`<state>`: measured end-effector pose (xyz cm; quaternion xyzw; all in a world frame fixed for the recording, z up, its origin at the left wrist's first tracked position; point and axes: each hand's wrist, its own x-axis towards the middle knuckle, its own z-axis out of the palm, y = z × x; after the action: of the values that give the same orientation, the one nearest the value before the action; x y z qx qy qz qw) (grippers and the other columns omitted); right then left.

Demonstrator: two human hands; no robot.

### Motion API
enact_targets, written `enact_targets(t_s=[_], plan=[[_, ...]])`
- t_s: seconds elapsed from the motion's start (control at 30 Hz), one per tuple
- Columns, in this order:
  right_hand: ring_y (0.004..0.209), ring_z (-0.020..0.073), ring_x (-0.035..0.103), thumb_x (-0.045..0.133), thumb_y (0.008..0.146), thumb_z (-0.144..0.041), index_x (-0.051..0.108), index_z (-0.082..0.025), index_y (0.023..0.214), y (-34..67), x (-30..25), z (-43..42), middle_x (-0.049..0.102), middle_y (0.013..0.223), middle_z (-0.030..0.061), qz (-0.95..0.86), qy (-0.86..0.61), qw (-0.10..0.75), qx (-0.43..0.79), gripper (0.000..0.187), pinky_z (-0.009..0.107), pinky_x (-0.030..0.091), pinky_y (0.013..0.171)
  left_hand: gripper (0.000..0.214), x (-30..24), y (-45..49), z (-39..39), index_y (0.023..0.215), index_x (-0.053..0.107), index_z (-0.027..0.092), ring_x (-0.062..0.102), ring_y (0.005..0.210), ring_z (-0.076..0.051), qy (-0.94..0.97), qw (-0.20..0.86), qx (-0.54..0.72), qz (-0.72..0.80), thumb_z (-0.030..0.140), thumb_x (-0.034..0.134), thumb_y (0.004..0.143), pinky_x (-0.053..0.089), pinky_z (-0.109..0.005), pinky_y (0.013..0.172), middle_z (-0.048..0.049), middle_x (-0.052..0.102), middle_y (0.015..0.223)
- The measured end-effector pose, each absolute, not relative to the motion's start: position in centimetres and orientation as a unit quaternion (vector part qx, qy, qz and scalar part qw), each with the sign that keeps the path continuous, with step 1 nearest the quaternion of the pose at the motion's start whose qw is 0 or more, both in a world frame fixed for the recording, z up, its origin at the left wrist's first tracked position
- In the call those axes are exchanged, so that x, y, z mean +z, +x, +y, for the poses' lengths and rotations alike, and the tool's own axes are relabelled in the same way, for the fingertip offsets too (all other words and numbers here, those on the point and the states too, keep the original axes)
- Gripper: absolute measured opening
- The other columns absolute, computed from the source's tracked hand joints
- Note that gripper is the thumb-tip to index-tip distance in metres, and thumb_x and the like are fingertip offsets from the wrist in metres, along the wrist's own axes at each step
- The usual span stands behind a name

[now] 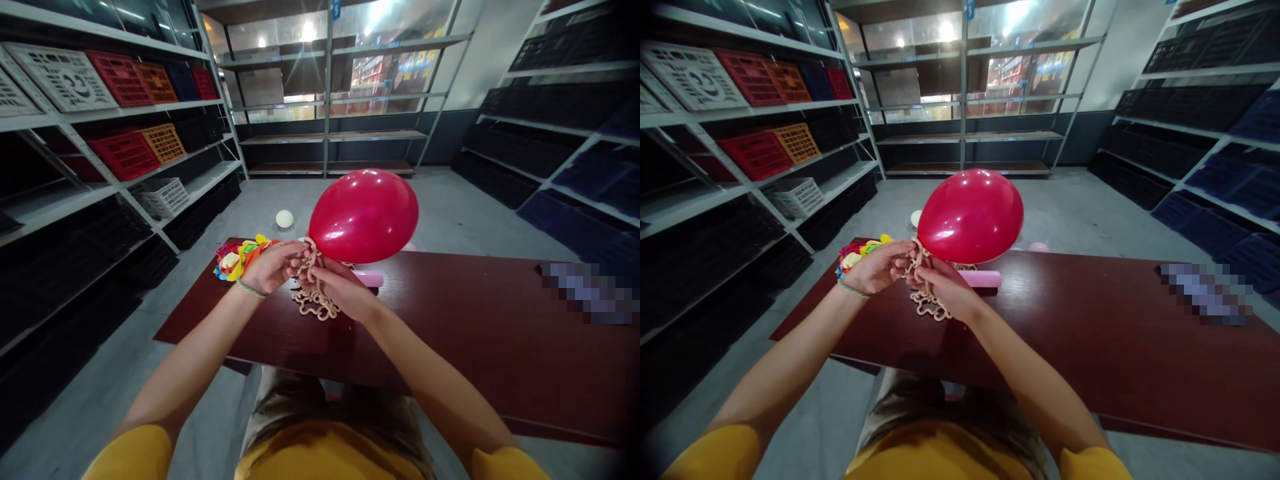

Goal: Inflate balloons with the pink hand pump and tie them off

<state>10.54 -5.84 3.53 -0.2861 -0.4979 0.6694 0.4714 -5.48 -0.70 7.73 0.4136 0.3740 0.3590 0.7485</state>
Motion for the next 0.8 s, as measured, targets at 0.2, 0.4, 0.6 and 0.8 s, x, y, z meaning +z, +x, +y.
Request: enact_targets(t_s=[0.2, 0.4, 0.6, 0.8], plan=[[0.049, 0.0114, 0.039, 0.045, 0.094, -0.038, 0.051, -0.027, 0.115, 11.7, 3.1, -7.6, 0.046, 0.067, -0.0064, -0.541, -0.405, 0.411, 0.612, 0.024, 0.025, 0.037, 0.047, 0.009, 6.4, -4.6, -0.8, 0.076, 0.062, 0.016, 0.041, 0.048, -0.005, 0.492, 0.651, 0.396, 0.421, 0.022, 0.07, 0.077, 0.029, -0.017, 0.041, -0.0001, 0.06, 0.072], [0.078, 0.024, 0.061, 0.035, 0.101, -0.027, 0.065, -0.018, 0.1, 14.5, 7.9, -9.4, 0.068, 0.088, 0.0111, -0.808, -0.542, 0.227, 0.045, 0.031, 0.033, 0.035, 0.059, 0.015, 5.5, -3.4, -1.4, 0.074, 0.061, 0.017, 0.04, 0.047, -0.005, 0.548, 0.615, 0.364, 0.436, 0.027, 0.07, 0.08, 0.028, -0.02, 0.042, -0.0002, 0.06, 0.07], [0.084, 0.0225, 0.06, 0.04, 0.099, -0.015, 0.065, -0.017, 0.093, 16.3, 14.3, -6.3, 0.068, 0.099, 0.0117, -0.894, -0.418, 0.1, -0.128, 0.026, 0.033, 0.031, 0.06, 0.015, 6.1, -1.9, -2.3, 0.077, 0.058, 0.017, 0.044, 0.047, -0.006, 0.611, 0.576, 0.355, 0.412, 0.028, 0.068, 0.082, 0.032, -0.019, 0.044, 0.0009, 0.061, 0.067], [0.086, 0.0172, 0.063, 0.038, 0.104, -0.036, 0.061, -0.023, 0.095, 19.2, 13.2, -4.1, 0.069, 0.096, 0.0021, -0.851, -0.444, 0.255, 0.117, 0.028, 0.031, 0.044, 0.074, 0.018, 5.4, -2.8, -3.5, 0.083, 0.058, 0.017, 0.054, 0.053, -0.008, 0.589, 0.572, 0.417, 0.39, 0.032, 0.067, 0.085, 0.045, -0.021, 0.051, 0.0006, 0.064, 0.07]])
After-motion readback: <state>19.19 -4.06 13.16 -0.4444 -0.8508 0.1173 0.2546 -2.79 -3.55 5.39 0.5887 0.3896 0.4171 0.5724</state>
